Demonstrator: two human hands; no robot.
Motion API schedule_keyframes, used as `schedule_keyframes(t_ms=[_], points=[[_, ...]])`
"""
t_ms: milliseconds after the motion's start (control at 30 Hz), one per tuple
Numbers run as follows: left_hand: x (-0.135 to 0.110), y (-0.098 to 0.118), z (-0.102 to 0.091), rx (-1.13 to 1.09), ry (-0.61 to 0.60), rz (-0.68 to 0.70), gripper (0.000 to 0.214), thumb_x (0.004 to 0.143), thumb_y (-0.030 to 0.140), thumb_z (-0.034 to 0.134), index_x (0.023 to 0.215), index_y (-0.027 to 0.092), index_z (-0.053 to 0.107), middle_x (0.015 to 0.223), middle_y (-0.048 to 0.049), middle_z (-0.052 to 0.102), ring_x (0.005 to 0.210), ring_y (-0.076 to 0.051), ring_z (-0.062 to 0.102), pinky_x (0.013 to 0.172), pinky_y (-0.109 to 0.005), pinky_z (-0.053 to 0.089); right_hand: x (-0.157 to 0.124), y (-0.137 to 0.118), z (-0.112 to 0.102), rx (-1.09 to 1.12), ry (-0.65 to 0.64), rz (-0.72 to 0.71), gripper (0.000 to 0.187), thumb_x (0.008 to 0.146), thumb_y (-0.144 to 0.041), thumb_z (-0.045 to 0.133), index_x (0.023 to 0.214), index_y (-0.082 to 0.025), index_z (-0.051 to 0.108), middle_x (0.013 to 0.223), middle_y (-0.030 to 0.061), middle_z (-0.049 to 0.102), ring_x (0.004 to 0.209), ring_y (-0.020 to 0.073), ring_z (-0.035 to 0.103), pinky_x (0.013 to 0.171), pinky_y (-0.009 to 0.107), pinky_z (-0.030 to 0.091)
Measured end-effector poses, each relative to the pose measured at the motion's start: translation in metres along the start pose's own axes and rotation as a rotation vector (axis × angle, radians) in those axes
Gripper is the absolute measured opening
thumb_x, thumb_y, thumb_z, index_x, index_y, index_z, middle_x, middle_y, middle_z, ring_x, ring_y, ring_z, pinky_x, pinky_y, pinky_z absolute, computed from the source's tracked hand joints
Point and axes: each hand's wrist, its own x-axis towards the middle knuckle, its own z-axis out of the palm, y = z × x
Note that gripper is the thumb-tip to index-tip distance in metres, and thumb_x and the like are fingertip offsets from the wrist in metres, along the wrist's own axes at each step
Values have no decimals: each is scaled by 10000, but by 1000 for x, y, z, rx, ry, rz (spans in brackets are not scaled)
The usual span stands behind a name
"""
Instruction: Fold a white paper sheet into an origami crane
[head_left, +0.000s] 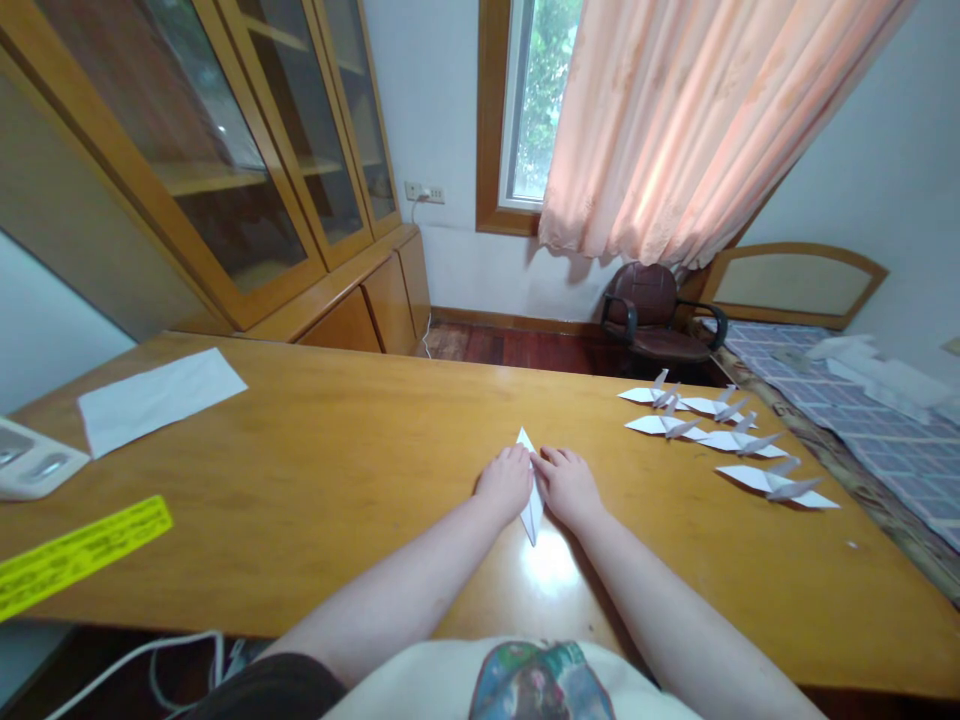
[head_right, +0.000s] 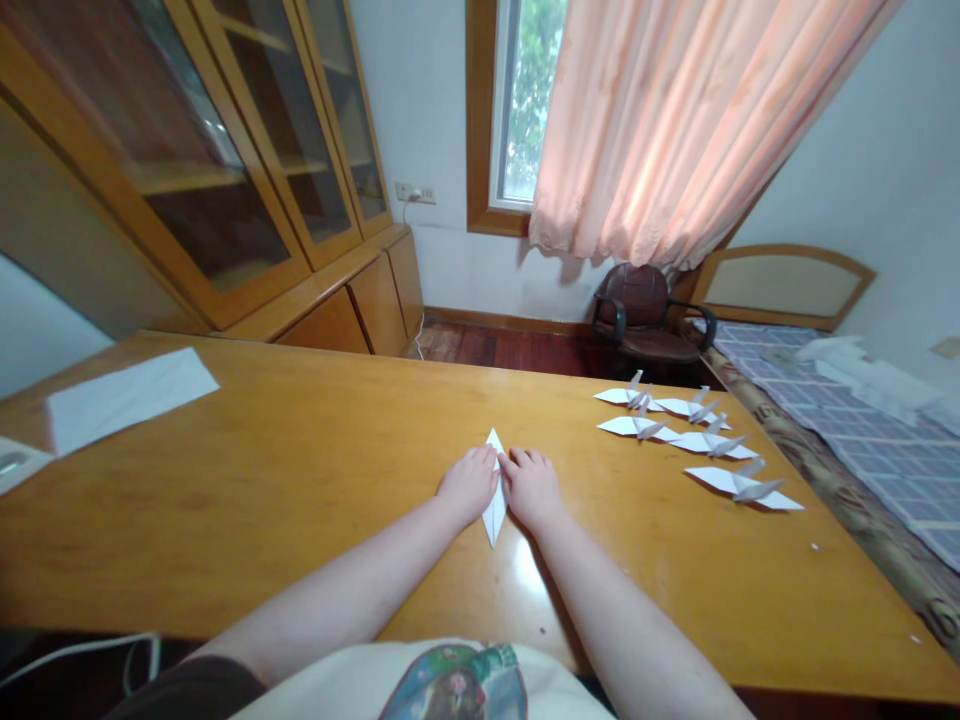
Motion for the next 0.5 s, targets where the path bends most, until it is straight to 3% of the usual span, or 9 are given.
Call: schedule_keyframes(t_ms=[267, 500], points=[[1, 0, 0, -9, 9, -5, 315, 909, 240, 378, 1170, 126, 511, 1196, -139, 546, 1093, -227, 505, 891, -324, 437, 6, -12, 4, -34, -21, 93, 410, 909, -291, 348, 1293, -246, 486, 1319, 84, 493, 1112, 248, 445, 921, 366, 314], [1, 0, -3, -27, 9, -1, 366, 887, 242, 412, 1218, 103, 484, 1205, -137, 549, 1100, -234, 496, 912, -327, 425, 26, 0, 7, 8, -29, 105, 434, 914, -350, 366, 1337, -289, 438, 1386, 85, 422, 1236, 261, 365, 1012, 412, 236]])
